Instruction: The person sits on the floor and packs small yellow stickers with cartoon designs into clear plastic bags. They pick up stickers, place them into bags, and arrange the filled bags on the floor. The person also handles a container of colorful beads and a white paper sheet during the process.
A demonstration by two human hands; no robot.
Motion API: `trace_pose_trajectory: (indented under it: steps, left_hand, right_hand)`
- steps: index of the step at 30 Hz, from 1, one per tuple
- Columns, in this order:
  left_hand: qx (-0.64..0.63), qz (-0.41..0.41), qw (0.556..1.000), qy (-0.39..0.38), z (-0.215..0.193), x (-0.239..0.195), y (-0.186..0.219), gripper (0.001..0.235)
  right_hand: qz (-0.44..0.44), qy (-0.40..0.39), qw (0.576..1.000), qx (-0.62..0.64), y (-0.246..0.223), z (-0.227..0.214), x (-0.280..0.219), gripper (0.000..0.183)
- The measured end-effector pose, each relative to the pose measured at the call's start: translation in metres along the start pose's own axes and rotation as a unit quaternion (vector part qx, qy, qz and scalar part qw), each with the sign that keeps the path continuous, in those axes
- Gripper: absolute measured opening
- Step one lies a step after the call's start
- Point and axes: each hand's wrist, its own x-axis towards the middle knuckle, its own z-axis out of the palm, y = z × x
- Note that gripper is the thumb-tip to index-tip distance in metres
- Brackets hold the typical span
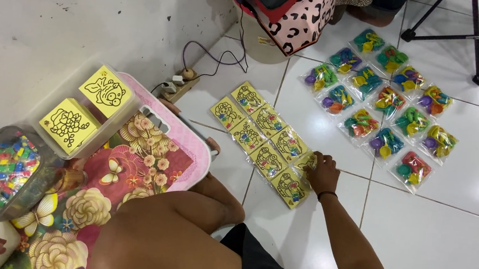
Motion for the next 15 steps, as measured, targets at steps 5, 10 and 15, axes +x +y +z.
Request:
trace_pose_trajectory:
  steps: [5, 10, 15]
  left_hand:
    - [0.030, 0.015, 0.996, 0.080, 0.014, -0.013, 0.004, 0.026]
    - [0.028, -0.033, 0.998, 0.039, 0.010, -0.005, 0.004, 0.032]
    - [0.080, -0.029, 0.994, 0.066, 0.013, -0.015, 0.022, 0.029]
  right_hand:
    - [-0.024, 0.001, 1.000, 0.002, 0.000, 0.001, 0.002, 0.067]
    - [-0.071, 0.057, 0.995, -0.033, 0.003, 0.014, 0.003, 0.056]
    - [-0.035, 0.007, 0.999, -0.022, 0.007, 0.015, 0.005, 0.060]
